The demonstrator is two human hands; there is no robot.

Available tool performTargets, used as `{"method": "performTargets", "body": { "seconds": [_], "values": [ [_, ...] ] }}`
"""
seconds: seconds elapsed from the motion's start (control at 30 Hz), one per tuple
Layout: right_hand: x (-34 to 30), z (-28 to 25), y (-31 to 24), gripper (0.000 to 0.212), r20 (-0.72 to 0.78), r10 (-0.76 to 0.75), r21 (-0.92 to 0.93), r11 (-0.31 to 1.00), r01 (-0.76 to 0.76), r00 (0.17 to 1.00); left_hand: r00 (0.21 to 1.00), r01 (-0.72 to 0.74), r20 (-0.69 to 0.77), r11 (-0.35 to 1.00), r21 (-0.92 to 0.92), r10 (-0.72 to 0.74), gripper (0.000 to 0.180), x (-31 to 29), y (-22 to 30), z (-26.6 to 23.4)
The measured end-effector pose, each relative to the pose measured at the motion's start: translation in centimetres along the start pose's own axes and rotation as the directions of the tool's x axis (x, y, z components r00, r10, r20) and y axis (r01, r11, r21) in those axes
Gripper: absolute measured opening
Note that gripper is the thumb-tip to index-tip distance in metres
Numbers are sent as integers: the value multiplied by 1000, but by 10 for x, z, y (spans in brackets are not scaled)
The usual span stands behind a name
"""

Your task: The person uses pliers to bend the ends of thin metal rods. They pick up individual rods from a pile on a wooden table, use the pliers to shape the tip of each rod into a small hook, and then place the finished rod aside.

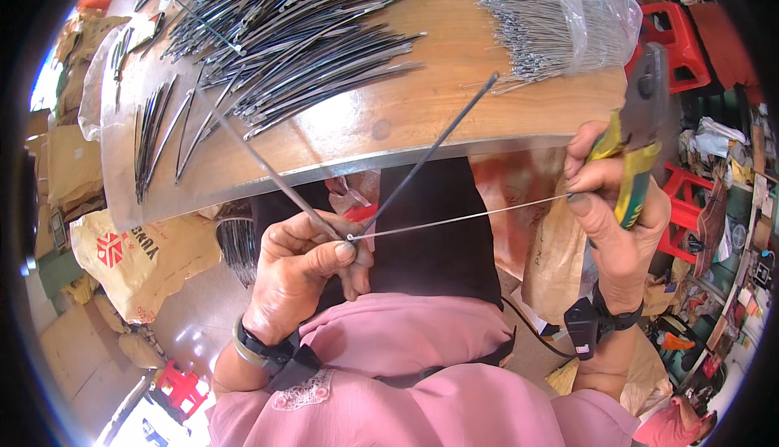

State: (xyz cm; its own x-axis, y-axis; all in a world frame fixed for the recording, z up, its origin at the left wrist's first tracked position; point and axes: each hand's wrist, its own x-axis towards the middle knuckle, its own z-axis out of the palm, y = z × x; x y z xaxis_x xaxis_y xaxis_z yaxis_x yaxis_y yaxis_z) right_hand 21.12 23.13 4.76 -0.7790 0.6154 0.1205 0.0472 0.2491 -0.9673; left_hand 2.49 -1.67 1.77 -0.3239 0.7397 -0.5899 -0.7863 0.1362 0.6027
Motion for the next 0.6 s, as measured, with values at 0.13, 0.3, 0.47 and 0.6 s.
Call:
{"method": "performTargets", "body": {
  "seconds": [0.13,0.3,0.47,0.6],
  "values": [
    [6,18,-7,11,127,-103,-302,944,137,987,996,-66,-52,981,183,76,17,-7,-11,2],
    [18,43,-12,14,279,-109,-455,860,231,954,998,35,-63,957,289,-18,14,-6,-18,-6],
    [15,52,-7,13,267,-6,-372,922,108,964,998,64,-10,970,235,-63,10,-4,-19,-8],
    [19,63,1,28,493,-212,-485,739,469,844,988,139,19,946,294,-151,5,-1,-18,-4]
  ]
}}
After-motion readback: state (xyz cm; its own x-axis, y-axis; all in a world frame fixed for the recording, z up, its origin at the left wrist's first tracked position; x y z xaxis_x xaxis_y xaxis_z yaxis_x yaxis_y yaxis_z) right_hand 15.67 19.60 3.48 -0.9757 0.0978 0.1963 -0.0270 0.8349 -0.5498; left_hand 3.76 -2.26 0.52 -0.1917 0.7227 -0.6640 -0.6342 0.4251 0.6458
